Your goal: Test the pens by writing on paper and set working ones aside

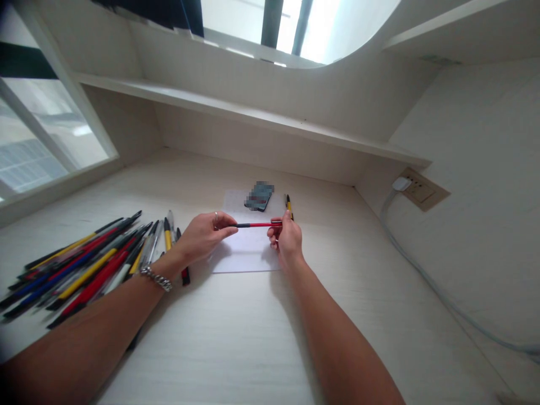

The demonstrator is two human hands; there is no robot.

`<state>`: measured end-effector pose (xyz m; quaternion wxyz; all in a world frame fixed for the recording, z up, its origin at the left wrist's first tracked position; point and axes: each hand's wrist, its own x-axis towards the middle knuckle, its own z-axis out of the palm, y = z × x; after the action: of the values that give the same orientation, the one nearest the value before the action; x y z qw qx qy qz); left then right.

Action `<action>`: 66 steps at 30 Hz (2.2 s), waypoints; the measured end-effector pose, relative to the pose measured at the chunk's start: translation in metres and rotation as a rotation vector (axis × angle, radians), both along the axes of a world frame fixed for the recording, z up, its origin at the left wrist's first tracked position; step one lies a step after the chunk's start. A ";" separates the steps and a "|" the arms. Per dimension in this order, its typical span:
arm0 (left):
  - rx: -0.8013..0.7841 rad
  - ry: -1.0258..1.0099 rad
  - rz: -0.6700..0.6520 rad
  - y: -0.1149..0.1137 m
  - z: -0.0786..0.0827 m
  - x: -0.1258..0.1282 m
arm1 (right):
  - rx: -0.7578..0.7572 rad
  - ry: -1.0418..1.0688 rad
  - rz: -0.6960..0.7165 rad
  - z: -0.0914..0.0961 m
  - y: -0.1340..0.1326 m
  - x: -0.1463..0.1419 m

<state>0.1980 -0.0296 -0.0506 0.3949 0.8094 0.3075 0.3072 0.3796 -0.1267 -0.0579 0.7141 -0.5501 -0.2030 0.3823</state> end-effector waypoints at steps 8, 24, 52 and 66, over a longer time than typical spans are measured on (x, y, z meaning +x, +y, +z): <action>-0.021 -0.022 0.026 0.001 -0.002 0.000 | -0.071 -0.091 0.065 0.002 -0.001 -0.003; -0.130 -0.127 0.047 0.013 -0.009 0.000 | -0.167 -0.925 0.214 0.007 -0.016 0.033; 0.117 0.242 0.011 0.008 -0.004 -0.006 | -0.832 -1.269 -0.255 -0.010 0.006 0.094; 0.105 0.269 0.002 0.007 -0.004 -0.007 | -0.901 -1.261 -0.182 -0.016 0.013 0.083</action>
<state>0.1915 -0.0223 -0.0546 0.3070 0.8625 0.3421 0.2118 0.4627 -0.1139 -0.0735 0.2000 -0.9150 -0.3499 -0.0170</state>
